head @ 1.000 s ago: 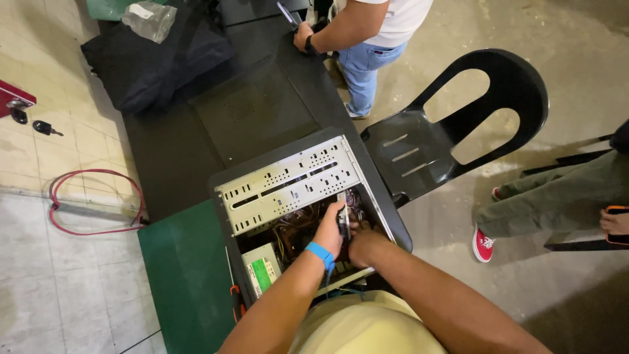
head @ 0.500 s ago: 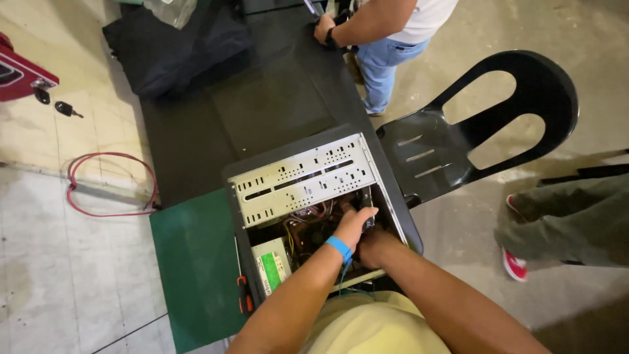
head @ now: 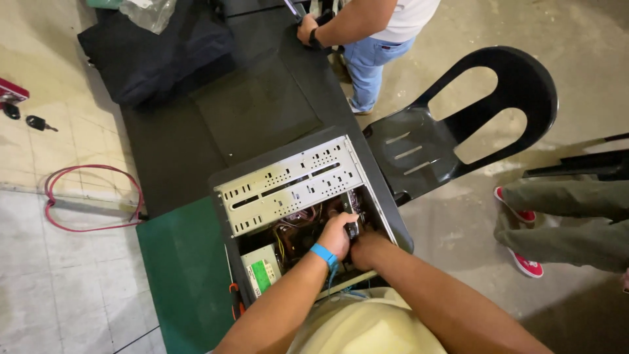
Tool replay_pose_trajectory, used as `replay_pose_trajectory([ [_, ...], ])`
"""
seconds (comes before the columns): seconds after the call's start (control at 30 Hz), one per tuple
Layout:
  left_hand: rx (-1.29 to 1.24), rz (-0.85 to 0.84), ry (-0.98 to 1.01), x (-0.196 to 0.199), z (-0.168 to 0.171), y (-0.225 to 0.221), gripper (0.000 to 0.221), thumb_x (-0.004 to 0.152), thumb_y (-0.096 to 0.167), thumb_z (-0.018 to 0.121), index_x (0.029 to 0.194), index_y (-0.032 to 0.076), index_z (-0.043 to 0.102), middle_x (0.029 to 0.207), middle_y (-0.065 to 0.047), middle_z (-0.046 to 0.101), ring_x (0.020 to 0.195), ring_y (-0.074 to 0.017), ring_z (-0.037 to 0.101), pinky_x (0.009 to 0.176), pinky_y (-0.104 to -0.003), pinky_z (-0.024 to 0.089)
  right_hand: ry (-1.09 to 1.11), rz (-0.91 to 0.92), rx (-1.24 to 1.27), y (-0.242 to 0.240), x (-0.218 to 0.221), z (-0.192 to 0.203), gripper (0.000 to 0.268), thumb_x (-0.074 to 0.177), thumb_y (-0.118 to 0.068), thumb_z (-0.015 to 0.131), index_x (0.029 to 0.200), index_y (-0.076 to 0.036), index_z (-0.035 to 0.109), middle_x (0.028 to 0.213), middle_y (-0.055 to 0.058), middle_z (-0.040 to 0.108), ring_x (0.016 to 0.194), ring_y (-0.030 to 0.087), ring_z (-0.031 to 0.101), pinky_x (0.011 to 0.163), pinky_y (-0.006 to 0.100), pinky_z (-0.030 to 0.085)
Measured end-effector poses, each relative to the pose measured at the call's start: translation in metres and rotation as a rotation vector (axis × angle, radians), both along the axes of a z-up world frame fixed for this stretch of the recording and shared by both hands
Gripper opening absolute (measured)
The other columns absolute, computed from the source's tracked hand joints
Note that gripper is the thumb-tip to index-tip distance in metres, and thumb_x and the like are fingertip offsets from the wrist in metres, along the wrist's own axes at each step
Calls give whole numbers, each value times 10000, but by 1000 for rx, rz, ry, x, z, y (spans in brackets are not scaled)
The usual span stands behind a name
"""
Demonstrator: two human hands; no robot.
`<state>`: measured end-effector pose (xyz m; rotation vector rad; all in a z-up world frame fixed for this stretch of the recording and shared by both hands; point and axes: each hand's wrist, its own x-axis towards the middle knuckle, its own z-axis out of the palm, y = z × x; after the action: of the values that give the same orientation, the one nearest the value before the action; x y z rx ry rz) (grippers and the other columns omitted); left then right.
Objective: Connecting internal cables and securing components with a screwdriver inside a computer case.
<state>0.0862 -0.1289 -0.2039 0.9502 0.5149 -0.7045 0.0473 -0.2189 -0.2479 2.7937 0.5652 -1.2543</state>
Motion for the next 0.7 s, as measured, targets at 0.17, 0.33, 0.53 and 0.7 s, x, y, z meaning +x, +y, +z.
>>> replay_pose_trajectory([
  [0.17,-6,8,-34,-10,-24,-1,488,747,93,850,1144,-1,582,1100,-99,602,1047,-222,606,967,-367,538,56,-14,-8,2,5,23,409,948,-210,447,1155,-59,766,1204,128,748,1271,379,623,1036,589,497],
  [0.33,-50,-12,-52,-15,-74,11,573,797,74,827,1258,79,486,1183,-44,563,1077,-151,577,978,-309,522,79,62,-50,2,2,4,419,947,-184,431,1154,-63,774,1163,95,764,1243,363,649,1040,565,498],
  [0.53,-259,290,193,9,-14,7,283,790,-38,756,1028,70,649,1047,-74,682,979,-217,653,943,-305,539,64,-57,-17,2,11,41,380,919,-191,487,1094,-50,794,1117,133,770,1196,418,659,958,574,551],
  [0.7,-150,152,102,-1,10,11,336,780,3,788,1061,78,618,996,-67,656,920,-192,638,884,-306,556,53,-73,-12,5,8,32,364,905,-176,516,1096,-28,788,1129,156,758,1187,442,642,935,571,553],
])
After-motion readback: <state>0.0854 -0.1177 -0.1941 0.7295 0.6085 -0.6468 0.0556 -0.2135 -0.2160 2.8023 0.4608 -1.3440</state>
